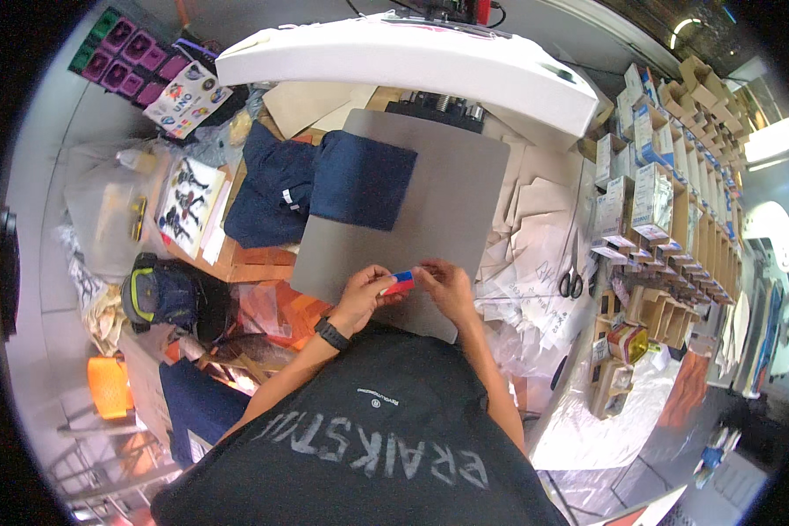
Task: The person places labels and vinyl decals onto a navy blue shirt by hand, cuts a decal with shears, and then secures them to the fabric using a heat press machine.
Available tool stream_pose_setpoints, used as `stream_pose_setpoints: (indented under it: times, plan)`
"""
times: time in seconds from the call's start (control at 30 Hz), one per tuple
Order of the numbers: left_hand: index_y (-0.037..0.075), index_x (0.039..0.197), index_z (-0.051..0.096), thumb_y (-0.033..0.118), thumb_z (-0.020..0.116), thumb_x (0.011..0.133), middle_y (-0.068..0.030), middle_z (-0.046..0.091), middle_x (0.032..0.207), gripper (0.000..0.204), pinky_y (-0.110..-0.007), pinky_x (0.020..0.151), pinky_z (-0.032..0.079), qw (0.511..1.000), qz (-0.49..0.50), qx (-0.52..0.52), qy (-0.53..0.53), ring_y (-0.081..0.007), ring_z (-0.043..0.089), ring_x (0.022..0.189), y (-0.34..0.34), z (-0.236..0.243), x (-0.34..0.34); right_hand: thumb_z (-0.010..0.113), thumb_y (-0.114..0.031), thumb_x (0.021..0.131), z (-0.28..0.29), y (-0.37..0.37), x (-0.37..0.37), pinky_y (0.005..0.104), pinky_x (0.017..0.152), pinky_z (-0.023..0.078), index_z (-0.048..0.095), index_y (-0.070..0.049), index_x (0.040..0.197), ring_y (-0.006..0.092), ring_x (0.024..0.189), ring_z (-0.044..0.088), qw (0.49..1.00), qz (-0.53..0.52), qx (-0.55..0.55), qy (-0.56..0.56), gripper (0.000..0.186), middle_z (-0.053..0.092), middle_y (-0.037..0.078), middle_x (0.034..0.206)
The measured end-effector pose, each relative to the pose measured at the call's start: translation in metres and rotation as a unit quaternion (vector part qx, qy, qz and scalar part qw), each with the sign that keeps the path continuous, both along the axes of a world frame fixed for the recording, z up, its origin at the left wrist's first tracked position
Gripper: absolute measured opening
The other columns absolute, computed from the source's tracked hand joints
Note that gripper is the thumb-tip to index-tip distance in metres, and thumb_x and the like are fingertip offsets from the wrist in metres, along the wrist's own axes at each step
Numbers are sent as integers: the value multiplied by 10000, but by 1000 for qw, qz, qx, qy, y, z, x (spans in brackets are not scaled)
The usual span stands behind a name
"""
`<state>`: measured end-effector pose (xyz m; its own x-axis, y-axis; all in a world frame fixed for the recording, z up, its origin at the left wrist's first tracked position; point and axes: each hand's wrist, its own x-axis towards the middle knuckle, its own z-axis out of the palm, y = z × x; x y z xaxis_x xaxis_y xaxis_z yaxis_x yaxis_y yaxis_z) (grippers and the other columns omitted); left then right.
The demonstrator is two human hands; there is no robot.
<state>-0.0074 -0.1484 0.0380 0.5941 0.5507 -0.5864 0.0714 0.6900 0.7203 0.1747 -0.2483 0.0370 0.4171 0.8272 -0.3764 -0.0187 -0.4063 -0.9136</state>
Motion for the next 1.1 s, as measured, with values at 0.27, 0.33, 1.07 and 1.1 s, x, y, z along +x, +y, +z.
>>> stream_pose_setpoints:
  times: [0.27, 0.33, 1.07, 1.1]
  plan:
    - [47, 1050, 547, 132, 607, 1002, -112, 664, 1047, 115, -358, 855, 593, 993, 13, -76, -86, -257, 707, 954, 54, -19, -19, 719, -121, 899, 17, 83, -16, 299, 675, 536, 724, 28, 1043, 119, 734, 658, 997, 51, -35, -36, 207, 722, 71, 814]
    - [44, 1054, 550, 134, 628, 992, -110, 665, 1046, 135, -358, 831, 581, 986, 47, -101, -125, -256, 708, 966, 71, -23, -17, 728, -119, 887, 28, 115, -9, 302, 687, 538, 732, 8, 1043, 115, 748, 656, 993, 81, -41, -77, 201, 726, 64, 824]
    - [110, 1256, 652, 142, 660, 861, -81, 570, 1128, 396, -451, 903, 372, 693, -58, 699, 170, -286, 542, 1061, 165, -63, 20, 680, -176, 911, -32, 148, -51, 422, 793, 441, 704, -114, 1190, 281, 900, 596, 842, -99, -33, -529, 287, 596, 108, 965]
    - [110, 1267, 649, 154, 658, 865, -82, 565, 1134, 404, -454, 911, 371, 684, -65, 708, 164, -287, 539, 1067, 164, -64, 19, 681, -190, 913, -37, 145, -64, 418, 821, 426, 698, -132, 1225, 271, 933, 588, 839, -111, -43, -531, 318, 592, 100, 989]
